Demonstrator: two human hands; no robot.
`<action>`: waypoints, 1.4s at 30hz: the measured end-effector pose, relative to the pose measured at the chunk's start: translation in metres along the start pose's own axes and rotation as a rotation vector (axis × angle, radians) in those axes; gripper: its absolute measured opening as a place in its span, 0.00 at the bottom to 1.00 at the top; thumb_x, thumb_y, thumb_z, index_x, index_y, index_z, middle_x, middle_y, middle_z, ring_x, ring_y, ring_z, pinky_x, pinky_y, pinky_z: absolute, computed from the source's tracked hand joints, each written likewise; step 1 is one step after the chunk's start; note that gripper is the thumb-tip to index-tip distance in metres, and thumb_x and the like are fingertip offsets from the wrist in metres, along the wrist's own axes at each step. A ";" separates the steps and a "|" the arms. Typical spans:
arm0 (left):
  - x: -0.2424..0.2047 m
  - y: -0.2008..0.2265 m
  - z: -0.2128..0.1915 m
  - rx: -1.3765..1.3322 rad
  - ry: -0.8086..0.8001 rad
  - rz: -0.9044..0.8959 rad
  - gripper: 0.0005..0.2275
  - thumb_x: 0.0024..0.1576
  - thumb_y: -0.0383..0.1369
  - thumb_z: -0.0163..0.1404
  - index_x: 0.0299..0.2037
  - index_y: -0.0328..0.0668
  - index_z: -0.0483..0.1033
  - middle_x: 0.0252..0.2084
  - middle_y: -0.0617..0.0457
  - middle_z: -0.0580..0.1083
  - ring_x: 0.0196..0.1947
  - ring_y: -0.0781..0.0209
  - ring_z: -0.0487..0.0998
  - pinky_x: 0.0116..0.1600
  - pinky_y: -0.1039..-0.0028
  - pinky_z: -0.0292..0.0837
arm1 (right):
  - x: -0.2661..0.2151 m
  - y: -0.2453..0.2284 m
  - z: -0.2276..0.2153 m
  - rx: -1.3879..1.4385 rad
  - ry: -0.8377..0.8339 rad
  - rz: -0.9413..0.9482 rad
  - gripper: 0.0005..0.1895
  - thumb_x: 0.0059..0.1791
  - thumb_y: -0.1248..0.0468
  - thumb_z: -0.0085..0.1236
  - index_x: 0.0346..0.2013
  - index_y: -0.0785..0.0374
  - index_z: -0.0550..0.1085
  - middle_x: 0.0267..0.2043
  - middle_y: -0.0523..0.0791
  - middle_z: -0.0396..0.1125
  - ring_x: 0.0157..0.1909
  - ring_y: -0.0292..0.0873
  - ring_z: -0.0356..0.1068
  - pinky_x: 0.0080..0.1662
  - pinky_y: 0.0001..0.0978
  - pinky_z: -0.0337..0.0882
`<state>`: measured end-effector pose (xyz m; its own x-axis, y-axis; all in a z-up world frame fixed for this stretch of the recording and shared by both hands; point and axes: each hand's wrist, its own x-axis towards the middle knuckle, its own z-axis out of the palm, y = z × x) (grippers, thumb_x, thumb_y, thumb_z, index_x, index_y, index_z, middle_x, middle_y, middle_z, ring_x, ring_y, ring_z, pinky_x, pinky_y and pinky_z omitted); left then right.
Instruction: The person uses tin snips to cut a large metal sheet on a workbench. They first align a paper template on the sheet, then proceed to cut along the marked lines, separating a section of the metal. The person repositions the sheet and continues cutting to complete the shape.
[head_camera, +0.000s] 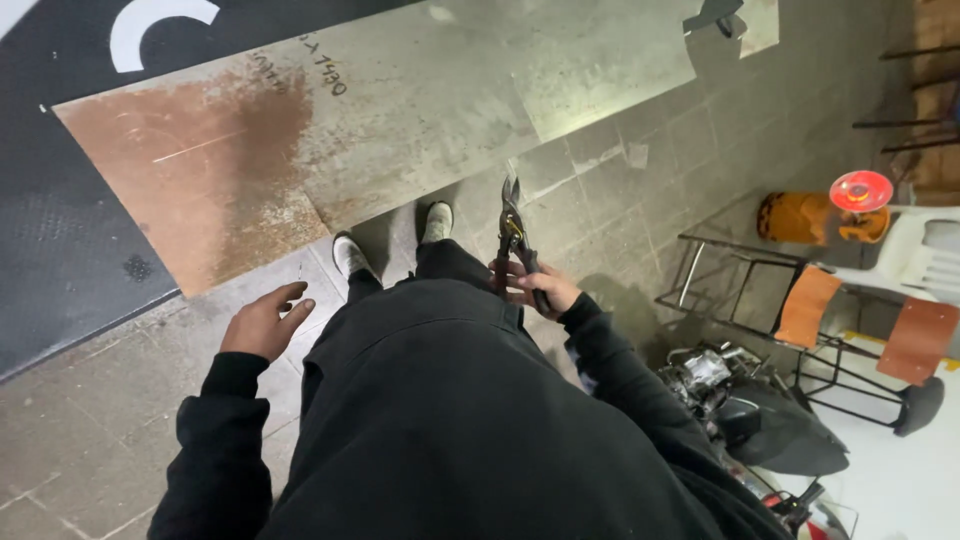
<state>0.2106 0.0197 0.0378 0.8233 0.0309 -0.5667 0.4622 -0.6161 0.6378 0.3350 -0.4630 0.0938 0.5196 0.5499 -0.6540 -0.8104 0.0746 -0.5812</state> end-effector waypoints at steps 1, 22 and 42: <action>0.002 0.002 0.000 0.006 -0.004 0.011 0.22 0.59 0.49 0.51 0.60 0.51 0.76 0.55 0.49 0.79 0.51 0.50 0.80 0.54 0.62 0.75 | -0.002 0.002 -0.003 -0.005 0.003 0.013 0.45 0.46 0.62 0.56 0.75 0.65 0.48 0.74 0.56 0.53 0.72 0.57 0.57 0.68 0.56 0.60; 0.055 0.131 0.052 0.061 0.010 -0.106 0.22 0.59 0.49 0.51 0.59 0.51 0.77 0.54 0.49 0.79 0.51 0.49 0.80 0.54 0.61 0.75 | 0.014 -0.115 -0.125 -0.048 -0.043 -0.047 0.40 0.45 0.67 0.53 0.72 0.67 0.53 0.74 0.52 0.54 0.71 0.55 0.58 0.68 0.56 0.60; 0.114 0.252 0.113 0.084 -0.019 -0.075 0.20 0.59 0.47 0.51 0.58 0.49 0.77 0.52 0.47 0.79 0.49 0.47 0.81 0.51 0.59 0.75 | -0.003 -0.133 -0.249 -0.158 0.025 0.013 0.38 0.49 0.62 0.57 0.71 0.65 0.56 0.66 0.53 0.62 0.63 0.51 0.67 0.61 0.47 0.68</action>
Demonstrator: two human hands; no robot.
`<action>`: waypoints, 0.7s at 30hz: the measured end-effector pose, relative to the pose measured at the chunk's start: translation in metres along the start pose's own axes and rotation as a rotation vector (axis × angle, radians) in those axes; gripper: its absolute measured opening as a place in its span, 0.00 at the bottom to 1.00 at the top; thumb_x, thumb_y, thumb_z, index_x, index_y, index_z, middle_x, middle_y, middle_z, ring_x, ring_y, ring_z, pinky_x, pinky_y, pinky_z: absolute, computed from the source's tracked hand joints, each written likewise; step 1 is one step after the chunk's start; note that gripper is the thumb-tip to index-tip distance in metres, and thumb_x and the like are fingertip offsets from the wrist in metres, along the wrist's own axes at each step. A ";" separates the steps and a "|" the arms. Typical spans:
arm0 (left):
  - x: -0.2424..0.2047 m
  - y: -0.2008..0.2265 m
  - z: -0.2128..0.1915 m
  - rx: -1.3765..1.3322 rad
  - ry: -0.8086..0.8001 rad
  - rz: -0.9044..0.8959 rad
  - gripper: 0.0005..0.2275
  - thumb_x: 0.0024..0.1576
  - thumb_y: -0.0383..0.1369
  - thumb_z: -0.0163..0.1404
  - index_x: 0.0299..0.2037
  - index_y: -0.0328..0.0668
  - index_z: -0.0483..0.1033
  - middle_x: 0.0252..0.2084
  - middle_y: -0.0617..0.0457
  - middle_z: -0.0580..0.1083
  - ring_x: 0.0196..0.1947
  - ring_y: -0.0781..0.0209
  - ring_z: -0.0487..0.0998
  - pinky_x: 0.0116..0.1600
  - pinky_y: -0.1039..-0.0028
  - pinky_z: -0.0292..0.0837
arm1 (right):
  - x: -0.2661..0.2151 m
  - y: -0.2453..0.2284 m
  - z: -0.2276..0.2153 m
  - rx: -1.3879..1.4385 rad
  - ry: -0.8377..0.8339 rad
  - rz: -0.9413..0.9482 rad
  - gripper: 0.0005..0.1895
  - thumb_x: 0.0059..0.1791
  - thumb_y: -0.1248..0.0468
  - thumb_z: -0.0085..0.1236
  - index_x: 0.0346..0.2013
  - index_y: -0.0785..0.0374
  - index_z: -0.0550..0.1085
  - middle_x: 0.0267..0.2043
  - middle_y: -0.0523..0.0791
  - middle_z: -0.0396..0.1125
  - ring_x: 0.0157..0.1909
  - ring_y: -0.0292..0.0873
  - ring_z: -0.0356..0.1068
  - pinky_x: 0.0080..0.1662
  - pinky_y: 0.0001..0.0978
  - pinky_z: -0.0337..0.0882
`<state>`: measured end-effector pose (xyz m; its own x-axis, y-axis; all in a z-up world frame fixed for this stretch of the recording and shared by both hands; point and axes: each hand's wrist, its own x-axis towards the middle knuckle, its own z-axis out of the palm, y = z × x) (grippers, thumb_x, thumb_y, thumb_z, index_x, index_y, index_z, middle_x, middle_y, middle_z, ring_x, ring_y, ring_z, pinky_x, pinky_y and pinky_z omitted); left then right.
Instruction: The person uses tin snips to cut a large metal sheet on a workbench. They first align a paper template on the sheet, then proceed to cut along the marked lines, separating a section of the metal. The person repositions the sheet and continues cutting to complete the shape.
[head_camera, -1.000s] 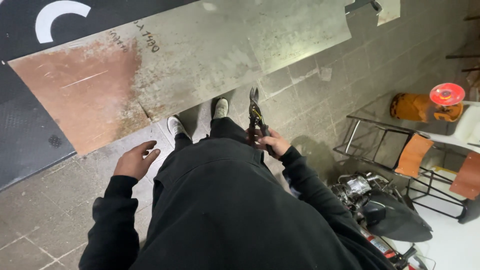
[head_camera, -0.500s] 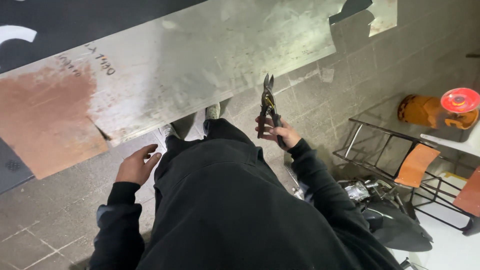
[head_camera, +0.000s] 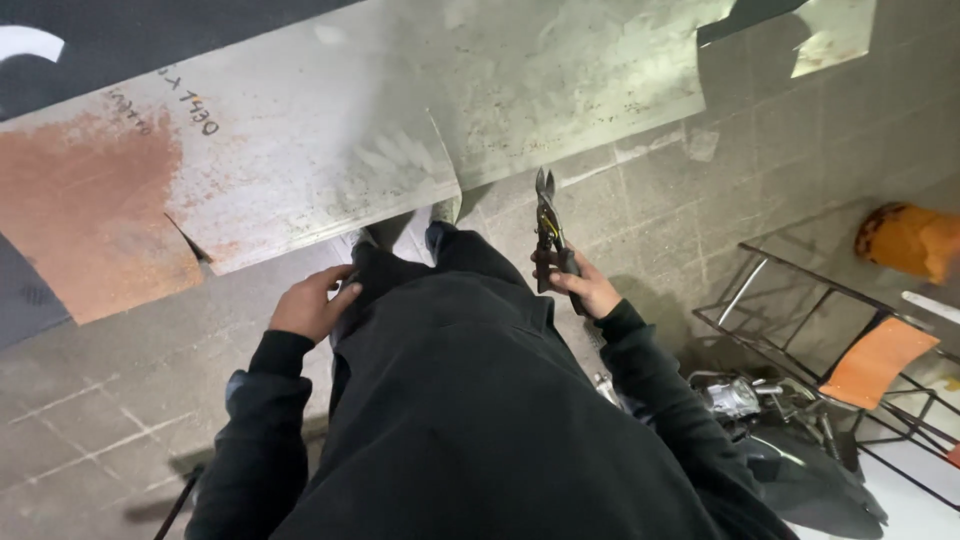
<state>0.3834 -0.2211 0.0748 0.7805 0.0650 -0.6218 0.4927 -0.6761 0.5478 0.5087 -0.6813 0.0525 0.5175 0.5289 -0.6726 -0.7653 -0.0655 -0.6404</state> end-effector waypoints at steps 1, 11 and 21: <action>-0.002 0.004 0.002 0.006 0.006 0.011 0.20 0.59 0.47 0.52 0.57 0.49 0.77 0.52 0.47 0.79 0.49 0.46 0.80 0.51 0.59 0.75 | -0.002 0.002 0.001 0.005 0.000 0.013 0.38 0.48 0.62 0.56 0.71 0.66 0.55 0.66 0.52 0.62 0.63 0.50 0.67 0.62 0.46 0.68; -0.002 0.038 -0.012 -0.039 -0.001 0.098 0.16 0.60 0.44 0.52 0.54 0.50 0.79 0.51 0.49 0.80 0.48 0.47 0.81 0.50 0.62 0.76 | -0.007 0.011 0.043 -0.001 -0.002 0.051 0.42 0.47 0.63 0.51 0.74 0.67 0.52 0.67 0.51 0.61 0.64 0.47 0.64 0.63 0.41 0.64; 0.042 0.024 -0.004 0.005 -0.081 0.245 0.16 0.60 0.43 0.52 0.54 0.49 0.79 0.50 0.48 0.79 0.46 0.51 0.81 0.47 0.62 0.76 | -0.053 0.033 0.055 0.016 0.154 -0.023 0.46 0.47 0.66 0.58 0.76 0.64 0.48 0.65 0.48 0.62 0.66 0.44 0.62 0.65 0.39 0.62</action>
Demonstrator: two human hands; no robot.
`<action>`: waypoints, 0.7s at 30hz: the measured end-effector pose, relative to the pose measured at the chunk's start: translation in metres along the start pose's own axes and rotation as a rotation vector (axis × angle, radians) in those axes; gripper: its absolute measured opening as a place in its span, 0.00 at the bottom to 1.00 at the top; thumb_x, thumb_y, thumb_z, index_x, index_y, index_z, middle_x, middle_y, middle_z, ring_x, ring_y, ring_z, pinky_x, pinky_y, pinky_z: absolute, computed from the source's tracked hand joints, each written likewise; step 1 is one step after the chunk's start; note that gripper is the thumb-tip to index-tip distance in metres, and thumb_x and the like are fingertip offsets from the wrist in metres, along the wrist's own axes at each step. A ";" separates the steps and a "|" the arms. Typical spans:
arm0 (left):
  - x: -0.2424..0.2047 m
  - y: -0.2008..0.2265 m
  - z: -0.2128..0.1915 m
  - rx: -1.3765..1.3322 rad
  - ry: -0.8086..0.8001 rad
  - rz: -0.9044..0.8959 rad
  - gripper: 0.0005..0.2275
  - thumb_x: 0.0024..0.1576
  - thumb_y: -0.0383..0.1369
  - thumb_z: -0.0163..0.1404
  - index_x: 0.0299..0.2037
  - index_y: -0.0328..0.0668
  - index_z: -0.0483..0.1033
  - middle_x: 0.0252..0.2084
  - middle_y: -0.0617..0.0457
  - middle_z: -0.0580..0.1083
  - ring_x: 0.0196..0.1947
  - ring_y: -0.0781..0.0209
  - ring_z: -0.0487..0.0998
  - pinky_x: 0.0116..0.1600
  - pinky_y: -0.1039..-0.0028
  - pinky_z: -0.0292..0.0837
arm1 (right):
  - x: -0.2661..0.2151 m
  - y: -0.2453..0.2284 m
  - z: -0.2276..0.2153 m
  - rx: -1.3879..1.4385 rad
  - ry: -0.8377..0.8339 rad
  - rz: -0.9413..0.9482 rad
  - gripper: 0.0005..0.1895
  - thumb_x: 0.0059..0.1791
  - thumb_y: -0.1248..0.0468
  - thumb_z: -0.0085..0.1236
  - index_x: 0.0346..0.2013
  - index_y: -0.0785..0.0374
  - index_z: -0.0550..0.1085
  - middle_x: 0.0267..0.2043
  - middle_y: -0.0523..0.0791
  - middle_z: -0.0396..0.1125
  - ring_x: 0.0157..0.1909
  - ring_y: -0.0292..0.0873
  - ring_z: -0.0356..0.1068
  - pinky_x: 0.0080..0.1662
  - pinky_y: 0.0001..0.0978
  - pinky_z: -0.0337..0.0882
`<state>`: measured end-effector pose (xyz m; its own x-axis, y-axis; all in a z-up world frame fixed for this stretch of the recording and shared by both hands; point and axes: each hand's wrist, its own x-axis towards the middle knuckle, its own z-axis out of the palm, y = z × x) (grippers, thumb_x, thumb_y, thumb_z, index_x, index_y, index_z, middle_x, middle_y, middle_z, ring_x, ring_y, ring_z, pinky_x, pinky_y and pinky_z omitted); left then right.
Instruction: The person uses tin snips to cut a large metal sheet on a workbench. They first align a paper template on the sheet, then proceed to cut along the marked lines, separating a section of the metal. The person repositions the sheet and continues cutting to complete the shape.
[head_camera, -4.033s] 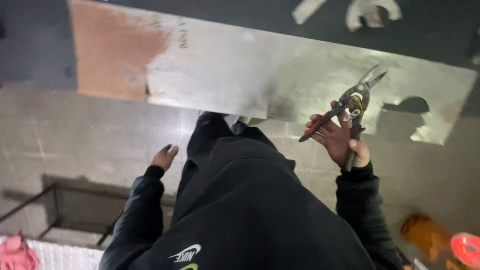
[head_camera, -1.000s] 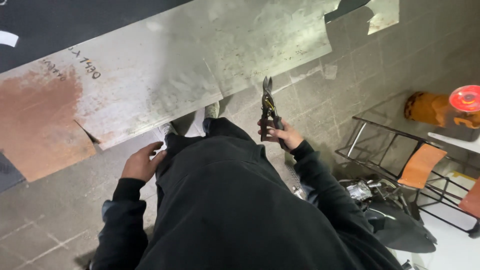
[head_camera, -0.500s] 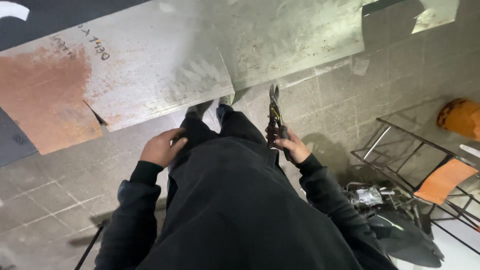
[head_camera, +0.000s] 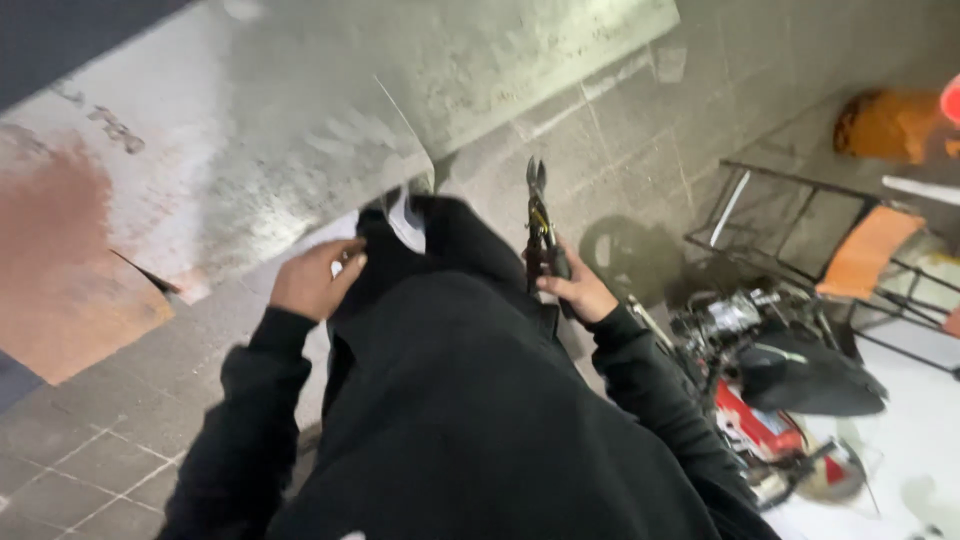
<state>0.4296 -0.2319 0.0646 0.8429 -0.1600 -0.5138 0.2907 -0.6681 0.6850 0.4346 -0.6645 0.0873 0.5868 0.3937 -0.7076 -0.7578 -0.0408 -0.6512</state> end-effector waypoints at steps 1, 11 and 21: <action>0.002 0.006 0.003 0.017 -0.041 -0.013 0.16 0.61 0.44 0.51 0.55 0.50 0.79 0.50 0.50 0.80 0.44 0.52 0.81 0.48 0.63 0.77 | -0.013 0.002 0.002 0.008 0.057 0.029 0.47 0.46 0.66 0.59 0.76 0.64 0.48 0.63 0.48 0.63 0.63 0.44 0.63 0.63 0.39 0.63; 0.070 0.088 0.078 -0.411 -0.125 -0.007 0.19 0.61 0.43 0.50 0.60 0.48 0.75 0.49 0.49 0.80 0.47 0.57 0.82 0.54 0.69 0.75 | -0.010 -0.015 -0.074 -0.263 0.146 0.071 0.48 0.44 0.61 0.58 0.76 0.66 0.49 0.60 0.46 0.65 0.60 0.41 0.64 0.61 0.32 0.62; 0.188 0.161 0.250 -1.036 -0.151 -0.023 0.37 0.63 0.48 0.51 0.74 0.30 0.48 0.61 0.41 0.73 0.62 0.54 0.74 0.66 0.68 0.66 | 0.043 -0.044 -0.153 -0.190 -0.091 0.279 0.44 0.48 0.62 0.58 0.75 0.70 0.51 0.55 0.48 0.64 0.53 0.42 0.64 0.56 0.32 0.64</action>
